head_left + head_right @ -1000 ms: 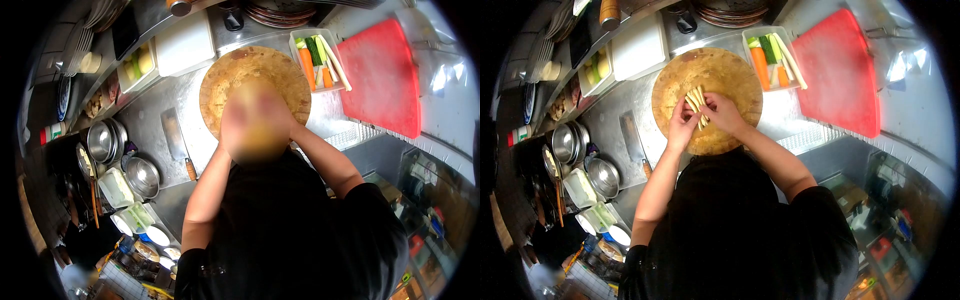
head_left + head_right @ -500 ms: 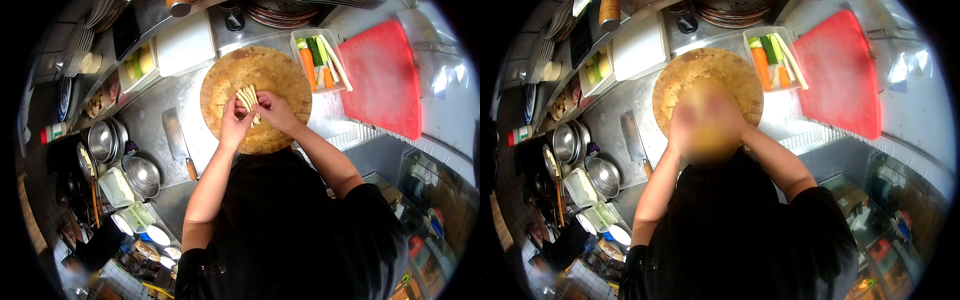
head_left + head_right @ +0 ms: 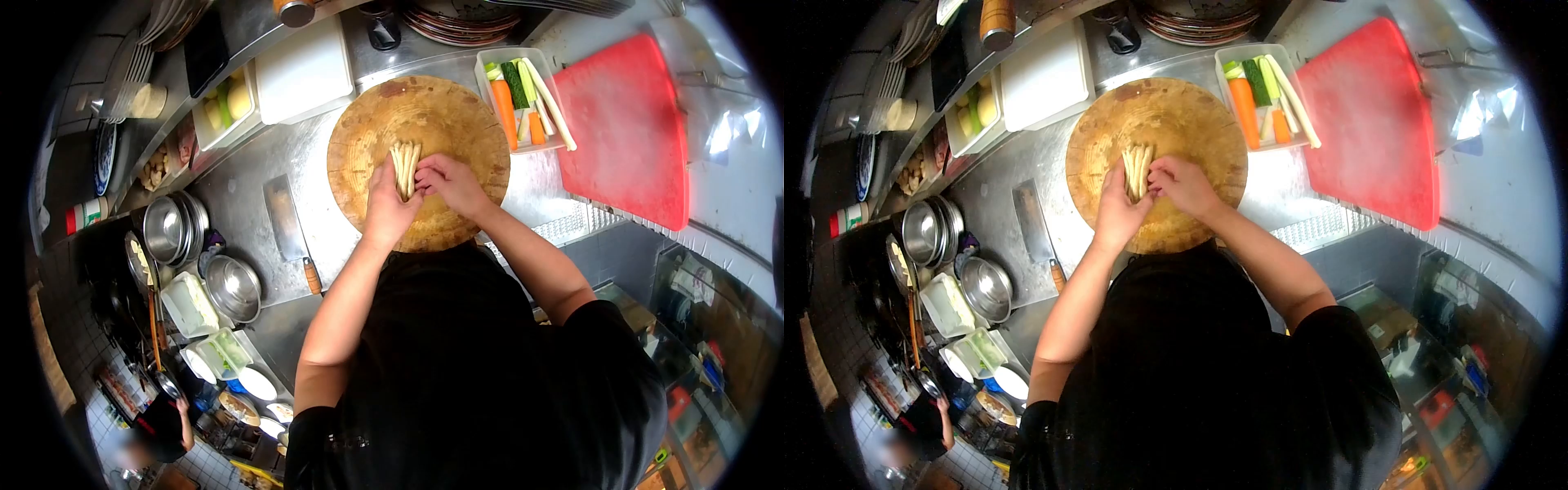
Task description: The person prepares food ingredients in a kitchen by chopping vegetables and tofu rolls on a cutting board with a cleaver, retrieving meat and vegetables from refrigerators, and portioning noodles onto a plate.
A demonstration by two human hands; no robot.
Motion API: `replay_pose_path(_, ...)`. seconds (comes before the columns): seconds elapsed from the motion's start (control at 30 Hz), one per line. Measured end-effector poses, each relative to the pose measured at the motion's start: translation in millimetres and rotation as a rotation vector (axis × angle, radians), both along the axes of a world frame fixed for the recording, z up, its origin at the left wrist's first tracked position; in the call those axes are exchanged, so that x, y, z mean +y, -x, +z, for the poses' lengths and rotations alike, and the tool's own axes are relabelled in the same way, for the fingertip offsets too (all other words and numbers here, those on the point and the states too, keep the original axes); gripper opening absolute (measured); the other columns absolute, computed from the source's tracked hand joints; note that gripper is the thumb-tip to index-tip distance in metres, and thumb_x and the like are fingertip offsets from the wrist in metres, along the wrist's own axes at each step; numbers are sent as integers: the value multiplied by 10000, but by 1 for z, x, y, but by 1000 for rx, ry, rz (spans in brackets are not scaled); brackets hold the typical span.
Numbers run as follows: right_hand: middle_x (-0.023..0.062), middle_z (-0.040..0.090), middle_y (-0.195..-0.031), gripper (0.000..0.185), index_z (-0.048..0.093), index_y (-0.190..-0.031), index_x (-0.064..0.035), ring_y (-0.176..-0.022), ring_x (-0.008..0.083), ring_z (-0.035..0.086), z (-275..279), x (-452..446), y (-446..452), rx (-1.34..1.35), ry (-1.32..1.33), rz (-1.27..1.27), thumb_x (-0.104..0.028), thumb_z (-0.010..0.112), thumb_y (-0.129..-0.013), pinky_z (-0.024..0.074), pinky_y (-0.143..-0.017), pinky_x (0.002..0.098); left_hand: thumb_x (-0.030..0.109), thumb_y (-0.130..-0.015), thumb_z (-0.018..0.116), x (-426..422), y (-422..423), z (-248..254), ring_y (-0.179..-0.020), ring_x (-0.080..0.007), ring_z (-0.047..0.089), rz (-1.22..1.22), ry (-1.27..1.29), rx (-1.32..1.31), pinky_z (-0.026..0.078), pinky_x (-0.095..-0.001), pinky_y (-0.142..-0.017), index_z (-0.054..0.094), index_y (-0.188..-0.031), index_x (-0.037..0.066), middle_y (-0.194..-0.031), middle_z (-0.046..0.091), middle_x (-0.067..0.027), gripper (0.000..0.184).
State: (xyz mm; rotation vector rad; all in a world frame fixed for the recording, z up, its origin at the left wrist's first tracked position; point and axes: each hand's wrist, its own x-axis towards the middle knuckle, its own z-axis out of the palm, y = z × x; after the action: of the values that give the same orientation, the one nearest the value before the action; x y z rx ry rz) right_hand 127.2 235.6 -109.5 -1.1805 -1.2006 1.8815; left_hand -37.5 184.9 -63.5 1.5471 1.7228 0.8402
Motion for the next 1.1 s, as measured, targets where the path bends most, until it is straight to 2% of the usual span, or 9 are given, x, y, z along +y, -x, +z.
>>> replay_pose_path(0.1, 169, 704, -1102, 394, 626, -1172, 4, -938, 276, 709, 3, 5, -6, -408, -218, 159, -206, 752, -863, 565, -833, 371, -38, -805, 673, 0, 3, 3, -1136, -356, 589, 11, 53, -14, 492, -392, -991, 433, -1461, -16, -1250, 568, -221, 698)
replay_pose_path(0.2, 171, 626, -1258, 458, 577, -1295, -17, -1136, 310, 627, 40, 12, -7, -671, -810, 2, -105, 721, -870, 511, -970, 387, -47, -803, 656, 2, 19, 9, -1165, -361, 567, -51, 221, -222, 473, -395, -1014, 499, -1420, 14, -1260, 587, -204, 640)
replay_pose_path(0.3, 213, 544, -1380, 611, 524, -1400, -36, -1250, 374, 544, 42, 30, -13, -501, -1099, 356, -95, 738, -831, 450, -1051, 425, -64, -795, 641, 8, 37, 16, -1188, -374, 546, -220, 308, -192, 450, -390, -1045, 540, -1386, 26, -1276, 595, -190, 607)
replay_pose_path(0.47, 206, 547, -1393, 655, 490, -1442, -43, -1267, 377, 541, 27, 19, -12, -364, -866, 501, -124, 744, -843, 449, -1061, 417, -85, -786, 631, -2, 40, 9, -1277, -382, 498, -199, 4, 74, 415, -389, -1093, 538, -1369, 18, -1334, 561, -194, 599)
replay_pose_path(0.7, 209, 616, -1287, 621, 519, -1409, -26, -1129, 356, 632, 26, -6, -5, -476, -870, 300, -179, 768, -861, 519, -964, 384, -129, -806, 607, -26, 30, -29, -1367, -327, 453, 167, -28, -352, 382, -381, -1135, 355, -1482, 11, -1450, 452, -213, 734)
replay_pose_path(0.83, 197, 657, -1164, 520, 621, -1286, -13, -983, 347, 665, 42, -2, 10, -466, -403, 259, -293, 753, -869, 528, -866, 387, -100, -859, 635, -20, 41, -28, -1396, -296, 431, 223, -35, -508, 366, -365, -1152, 255, -1528, 6, -1500, 400, -235, 776)
replay_pose_path(0.87, 196, 661, -1145, 505, 638, -1258, -6, -947, 347, 667, 49, 1, 13, -519, -330, 269, -308, 749, -869, 529, -845, 390, -43, -872, 674, -20, 39, -31, -1373, -295, 459, 313, -39, -530, 392, -361, -1125, 336, -1489, -15, -1443, 477, -230, 705)
replay_pose_path(1.0, 206, 653, -1097, 464, 675, -1186, 11, -837, 344, 656, 32, 5, 22, -582, -567, 190, -338, 720, -884, 527, -785, 407, 114, -872, 723, -14, 34, -22, -1263, -345, 542, 408, 71, -261, 446, -384, -1044, 527, -1349, -41, -1265, 619, -248, 538)
replay_pose_path(1.1, 216, 637, -1077, 462, 653, -1206, 29, -899, 358, 639, 34, 4, 25, -580, -543, 141, -318, 692, -904, 511, -830, 416, 62, -920, 683, -13, 21, -11, -1098, -279, 635, 410, 3, 170, 512, -351, -926, 526, -1336, -39, -1213, 648, -198, 455)
